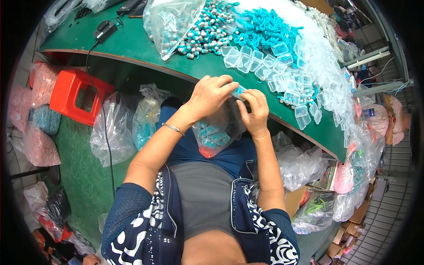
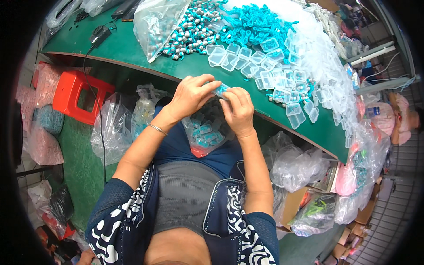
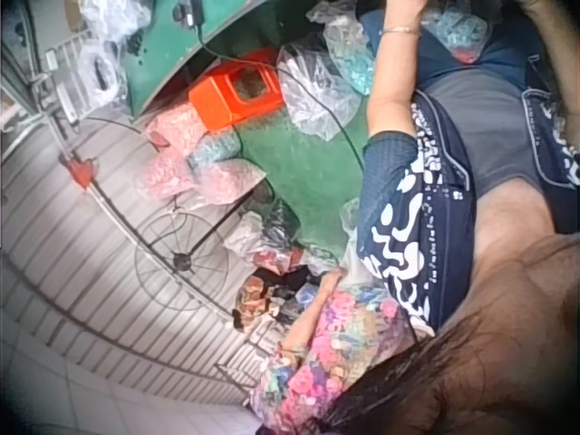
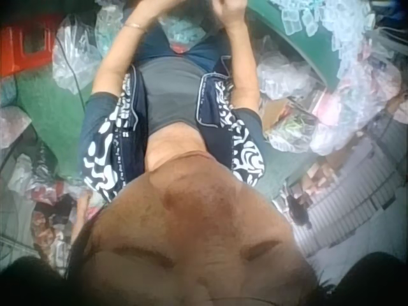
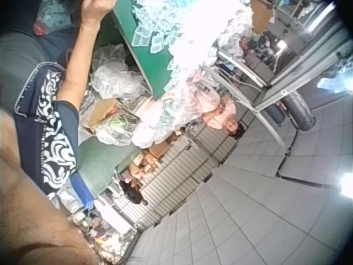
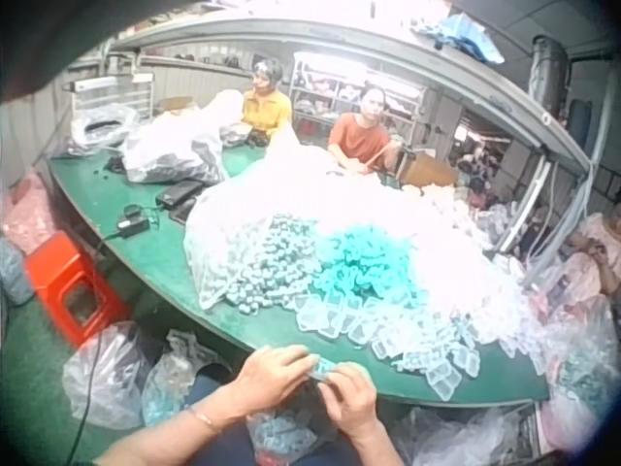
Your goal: Sorting small blue beads and packing them into small clear plastic containers at a workshop table.
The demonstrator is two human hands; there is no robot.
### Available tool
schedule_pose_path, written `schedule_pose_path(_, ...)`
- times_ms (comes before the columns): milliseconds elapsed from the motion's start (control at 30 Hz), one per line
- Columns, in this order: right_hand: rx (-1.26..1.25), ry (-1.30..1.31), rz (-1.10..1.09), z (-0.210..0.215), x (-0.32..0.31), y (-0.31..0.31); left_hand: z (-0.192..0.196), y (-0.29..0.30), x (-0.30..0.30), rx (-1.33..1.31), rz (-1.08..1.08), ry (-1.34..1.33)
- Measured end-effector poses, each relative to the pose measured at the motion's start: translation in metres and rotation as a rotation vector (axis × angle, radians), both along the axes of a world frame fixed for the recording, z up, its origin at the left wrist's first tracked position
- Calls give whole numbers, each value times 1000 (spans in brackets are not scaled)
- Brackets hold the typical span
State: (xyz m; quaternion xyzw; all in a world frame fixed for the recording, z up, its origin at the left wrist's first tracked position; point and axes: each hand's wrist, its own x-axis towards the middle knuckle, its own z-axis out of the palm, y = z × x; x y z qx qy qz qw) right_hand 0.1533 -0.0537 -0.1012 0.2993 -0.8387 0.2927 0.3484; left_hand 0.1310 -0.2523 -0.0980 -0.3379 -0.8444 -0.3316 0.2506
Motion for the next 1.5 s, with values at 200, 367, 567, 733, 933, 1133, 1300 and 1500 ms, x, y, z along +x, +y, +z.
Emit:
schedule_pose_path(200,-64,-104,-57,-2,-5,2,3,1,-11,-10,-72,22)
schedule_pose_path(367,-124,-233,7,7,-4,1,-6,-2,-20,61,-227,-64)
schedule_pose_path(567,-135,-433,93,17,-3,2,-9,-2,-11,188,-209,-142)
schedule_pose_path(733,53,-256,60,40,-36,11,-22,-1,19,159,-107,-117)
schedule_pose_path(933,387,63,-249,24,-77,2,-110,16,34,-106,-146,-230)
schedule_pose_path(1133,351,74,-168,27,-40,-2,-165,28,38,-374,-86,-400)
schedule_pose_path(1300,163,-81,52,15,-40,25,-124,15,35,-26,-208,-221)
schedule_pose_path(1500,228,-41,-149,27,-40,22,-2,-15,4,77,-21,21)
